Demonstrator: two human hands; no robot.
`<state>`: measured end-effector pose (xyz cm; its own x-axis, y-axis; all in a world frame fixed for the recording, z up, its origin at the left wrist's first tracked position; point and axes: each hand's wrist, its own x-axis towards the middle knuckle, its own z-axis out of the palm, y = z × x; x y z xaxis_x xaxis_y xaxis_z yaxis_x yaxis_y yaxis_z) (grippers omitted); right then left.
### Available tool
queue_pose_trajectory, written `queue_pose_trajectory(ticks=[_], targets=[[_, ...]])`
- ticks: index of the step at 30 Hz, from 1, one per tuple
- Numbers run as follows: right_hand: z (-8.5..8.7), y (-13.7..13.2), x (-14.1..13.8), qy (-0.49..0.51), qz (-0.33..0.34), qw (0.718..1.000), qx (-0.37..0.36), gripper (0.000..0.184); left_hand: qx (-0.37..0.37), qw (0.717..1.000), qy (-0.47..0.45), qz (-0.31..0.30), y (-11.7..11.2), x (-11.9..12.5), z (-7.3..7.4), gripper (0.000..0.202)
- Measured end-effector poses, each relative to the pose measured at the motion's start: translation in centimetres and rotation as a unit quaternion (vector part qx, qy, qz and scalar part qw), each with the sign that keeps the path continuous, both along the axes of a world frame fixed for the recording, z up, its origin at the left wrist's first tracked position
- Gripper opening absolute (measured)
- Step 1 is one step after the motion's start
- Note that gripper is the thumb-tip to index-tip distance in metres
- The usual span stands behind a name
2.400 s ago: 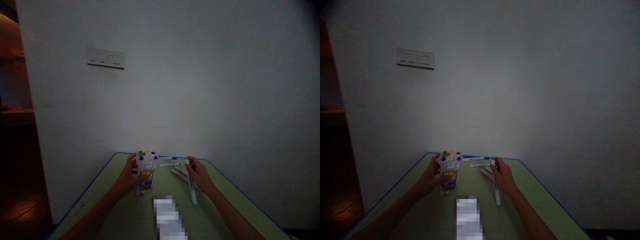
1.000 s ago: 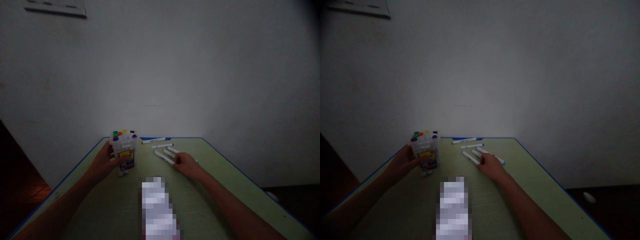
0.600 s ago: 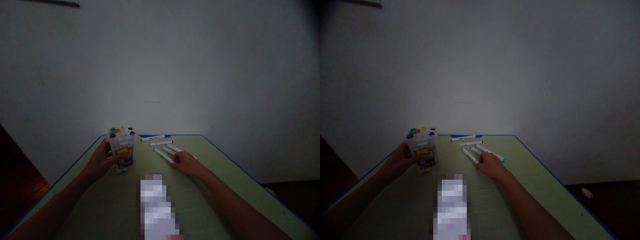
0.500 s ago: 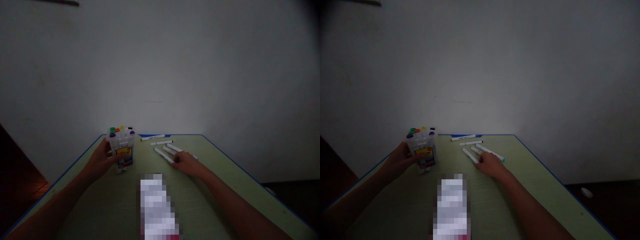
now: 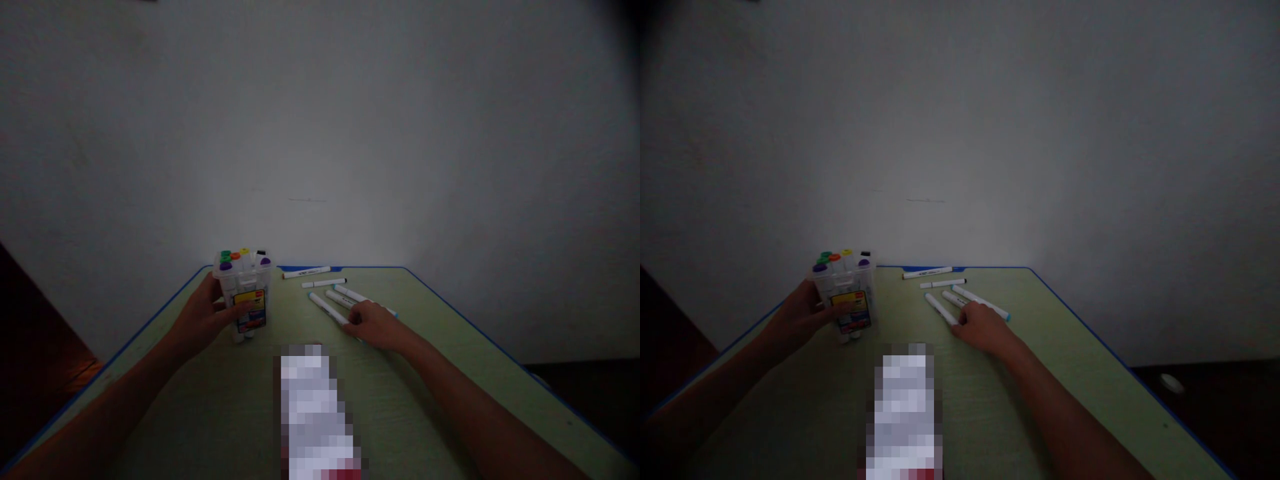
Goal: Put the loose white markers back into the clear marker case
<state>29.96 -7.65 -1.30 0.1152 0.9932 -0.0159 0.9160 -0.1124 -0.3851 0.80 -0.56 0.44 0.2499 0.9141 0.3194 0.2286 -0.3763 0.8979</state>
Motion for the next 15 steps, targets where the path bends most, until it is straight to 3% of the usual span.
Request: queue_pose_trajectory(ticks=[15], targets=[[0.01, 0.12, 0.04, -0.016, 0.007, 1.0, -0.003, 0.013, -0.02, 1.0, -0.013, -0.002, -0.35, 0.23, 0.3, 0.057]])
